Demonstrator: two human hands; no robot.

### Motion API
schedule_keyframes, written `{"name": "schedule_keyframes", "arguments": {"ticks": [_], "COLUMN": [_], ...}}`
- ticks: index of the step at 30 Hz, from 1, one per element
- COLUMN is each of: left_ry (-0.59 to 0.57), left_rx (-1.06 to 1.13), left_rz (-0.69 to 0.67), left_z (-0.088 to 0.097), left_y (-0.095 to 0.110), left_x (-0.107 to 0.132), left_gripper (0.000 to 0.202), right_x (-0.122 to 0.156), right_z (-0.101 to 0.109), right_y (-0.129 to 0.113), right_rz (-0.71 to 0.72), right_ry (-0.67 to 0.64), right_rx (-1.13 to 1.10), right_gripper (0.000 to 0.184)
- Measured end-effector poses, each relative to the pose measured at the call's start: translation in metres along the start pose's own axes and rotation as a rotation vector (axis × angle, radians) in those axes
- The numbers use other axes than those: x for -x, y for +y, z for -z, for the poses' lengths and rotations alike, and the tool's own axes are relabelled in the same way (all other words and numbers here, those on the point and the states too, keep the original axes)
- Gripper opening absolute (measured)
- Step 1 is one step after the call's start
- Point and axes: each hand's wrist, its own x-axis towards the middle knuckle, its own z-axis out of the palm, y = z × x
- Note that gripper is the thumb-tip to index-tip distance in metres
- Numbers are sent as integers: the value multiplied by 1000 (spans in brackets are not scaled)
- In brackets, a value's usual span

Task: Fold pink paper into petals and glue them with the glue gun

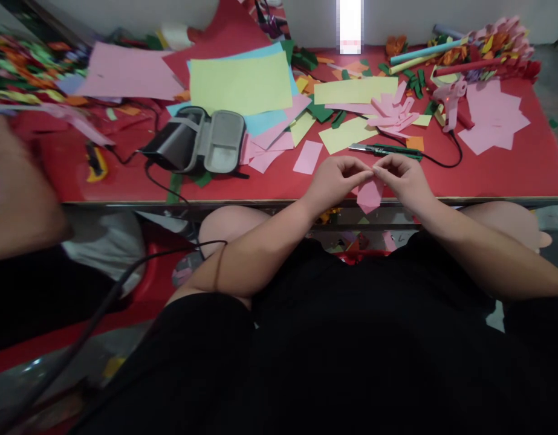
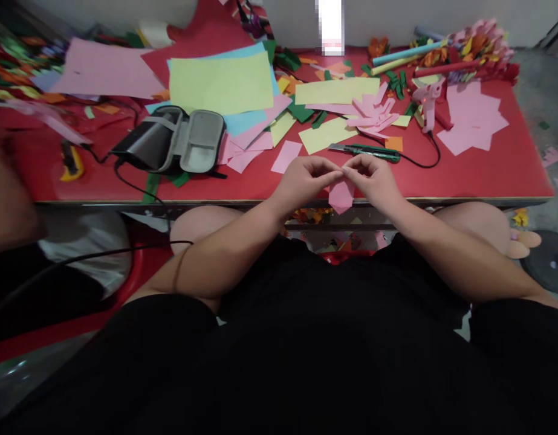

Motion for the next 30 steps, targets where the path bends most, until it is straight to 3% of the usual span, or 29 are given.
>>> {"name": "schedule_keyframes", "arguments": {"ticks": [5, 10, 15, 22, 30], "left_ry": [5, -22, -20, -35, -8], "left_rx": [229, 265, 213, 285, 274], "left_rz": [89, 117, 126, 184, 163], "left_z": [-1, -3, -1, 0, -4], "left_y": [-4, -7, 2, 7, 2], "left_x": [-1, 0, 3, 6, 5], "left_gripper": [19, 20, 29, 35, 42], "right_x": [0, -1, 7, 4, 2], "right_z": [4, 6, 6, 17, 23], "right_y": [-2, -3, -18, -21, -18], "right_rz": [6, 61, 281, 482, 424], "right_ry": [22, 65, 79, -48, -89], "right_rx": [-53, 50, 328, 511, 496], "right_gripper": [33, 28, 26, 12, 15]}}
